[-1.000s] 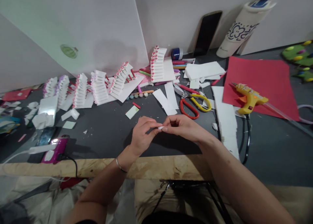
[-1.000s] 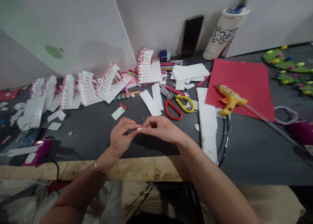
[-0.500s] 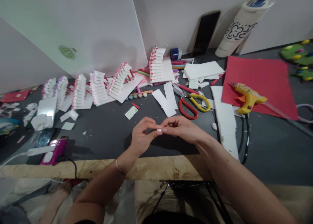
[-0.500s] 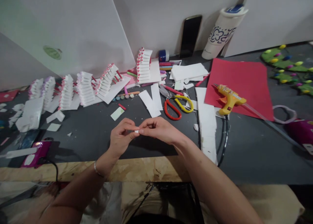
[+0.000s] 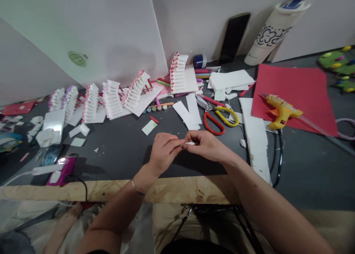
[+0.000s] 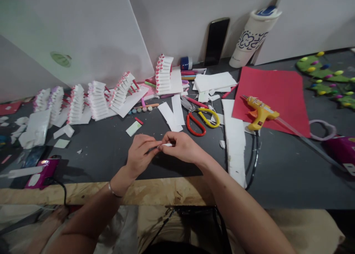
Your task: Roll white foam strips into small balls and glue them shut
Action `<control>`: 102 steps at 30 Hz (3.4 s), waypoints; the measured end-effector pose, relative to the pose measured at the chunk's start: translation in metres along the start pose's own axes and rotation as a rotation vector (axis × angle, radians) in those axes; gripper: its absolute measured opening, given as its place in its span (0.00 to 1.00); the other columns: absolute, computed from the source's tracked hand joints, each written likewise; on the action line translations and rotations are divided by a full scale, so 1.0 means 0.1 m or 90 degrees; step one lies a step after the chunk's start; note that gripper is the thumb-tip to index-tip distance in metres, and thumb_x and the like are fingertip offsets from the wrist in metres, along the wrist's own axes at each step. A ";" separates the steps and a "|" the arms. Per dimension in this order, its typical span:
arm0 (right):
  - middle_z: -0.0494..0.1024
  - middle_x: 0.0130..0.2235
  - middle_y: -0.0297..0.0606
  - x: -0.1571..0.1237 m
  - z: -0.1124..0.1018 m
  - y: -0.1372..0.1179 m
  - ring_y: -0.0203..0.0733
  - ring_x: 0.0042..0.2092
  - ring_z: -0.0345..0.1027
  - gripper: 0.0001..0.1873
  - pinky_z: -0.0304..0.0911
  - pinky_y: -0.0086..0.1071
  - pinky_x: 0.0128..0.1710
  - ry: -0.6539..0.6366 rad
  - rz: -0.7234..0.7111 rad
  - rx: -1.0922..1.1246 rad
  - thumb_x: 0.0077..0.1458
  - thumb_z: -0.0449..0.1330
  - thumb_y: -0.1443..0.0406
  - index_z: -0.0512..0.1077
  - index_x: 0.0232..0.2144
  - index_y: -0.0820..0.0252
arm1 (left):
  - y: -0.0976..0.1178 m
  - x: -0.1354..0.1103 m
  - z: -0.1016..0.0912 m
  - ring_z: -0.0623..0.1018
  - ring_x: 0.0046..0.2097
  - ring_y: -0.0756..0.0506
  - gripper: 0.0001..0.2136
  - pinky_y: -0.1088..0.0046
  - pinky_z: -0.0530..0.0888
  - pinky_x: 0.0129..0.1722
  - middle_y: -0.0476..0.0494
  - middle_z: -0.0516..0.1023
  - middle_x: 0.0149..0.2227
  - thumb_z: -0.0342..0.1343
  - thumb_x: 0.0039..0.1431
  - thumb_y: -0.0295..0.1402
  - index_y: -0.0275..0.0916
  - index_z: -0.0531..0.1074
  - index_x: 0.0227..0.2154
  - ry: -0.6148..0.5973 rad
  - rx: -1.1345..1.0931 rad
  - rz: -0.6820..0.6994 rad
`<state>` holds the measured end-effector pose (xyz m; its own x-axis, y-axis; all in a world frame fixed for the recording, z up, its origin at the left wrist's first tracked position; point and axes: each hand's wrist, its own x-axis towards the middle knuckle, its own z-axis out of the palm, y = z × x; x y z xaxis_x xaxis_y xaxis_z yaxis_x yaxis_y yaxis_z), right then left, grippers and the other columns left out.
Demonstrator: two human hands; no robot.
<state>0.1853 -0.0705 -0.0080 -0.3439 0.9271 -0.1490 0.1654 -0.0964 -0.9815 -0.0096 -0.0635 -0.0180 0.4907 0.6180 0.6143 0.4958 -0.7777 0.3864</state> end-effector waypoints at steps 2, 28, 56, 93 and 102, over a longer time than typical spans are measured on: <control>0.65 0.23 0.27 0.00 0.00 -0.01 0.31 0.26 0.54 0.08 0.49 0.27 0.26 -0.011 0.002 -0.009 0.49 0.62 0.62 0.70 0.25 0.60 | -0.01 -0.01 0.01 0.75 0.38 0.48 0.05 0.67 0.69 0.41 0.46 0.77 0.34 0.58 0.61 0.33 0.40 0.76 0.38 0.010 0.004 0.010; 0.67 0.24 0.29 0.04 -0.01 0.02 0.30 0.26 0.53 0.12 0.48 0.28 0.26 0.004 0.026 0.085 0.48 0.64 0.58 0.75 0.30 0.62 | 0.01 0.02 -0.01 0.74 0.39 0.48 0.10 0.70 0.70 0.40 0.46 0.76 0.36 0.62 0.57 0.40 0.43 0.77 0.40 0.015 -0.110 -0.106; 0.56 0.21 0.25 0.01 -0.05 -0.02 0.30 0.24 0.46 0.18 0.41 0.29 0.24 -0.148 0.045 0.152 0.54 0.60 0.53 0.66 0.24 0.60 | 0.11 0.01 0.04 0.75 0.34 0.50 0.05 0.74 0.72 0.34 0.46 0.77 0.32 0.63 0.56 0.35 0.40 0.78 0.32 0.075 -0.212 -0.195; 0.68 0.25 0.30 0.04 -0.02 0.03 0.32 0.28 0.55 0.14 0.50 0.29 0.28 -0.065 0.011 0.101 0.51 0.62 0.55 0.75 0.29 0.61 | 0.09 0.01 0.00 0.76 0.35 0.50 0.04 0.74 0.72 0.35 0.46 0.78 0.33 0.60 0.59 0.34 0.40 0.77 0.35 0.074 -0.142 -0.102; 0.69 0.25 0.29 0.03 0.01 0.02 0.30 0.26 0.55 0.13 0.51 0.27 0.28 -0.058 0.024 0.133 0.50 0.63 0.56 0.75 0.30 0.62 | 0.04 -0.01 0.05 0.75 0.37 0.50 0.07 0.73 0.73 0.39 0.46 0.75 0.34 0.64 0.54 0.37 0.42 0.79 0.35 0.089 -0.290 -0.186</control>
<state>0.1840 -0.0677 -0.0104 -0.4252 0.8855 -0.1873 -0.0121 -0.2125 -0.9771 -0.0045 -0.0669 -0.0209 0.2645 0.8188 0.5095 0.2221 -0.5659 0.7940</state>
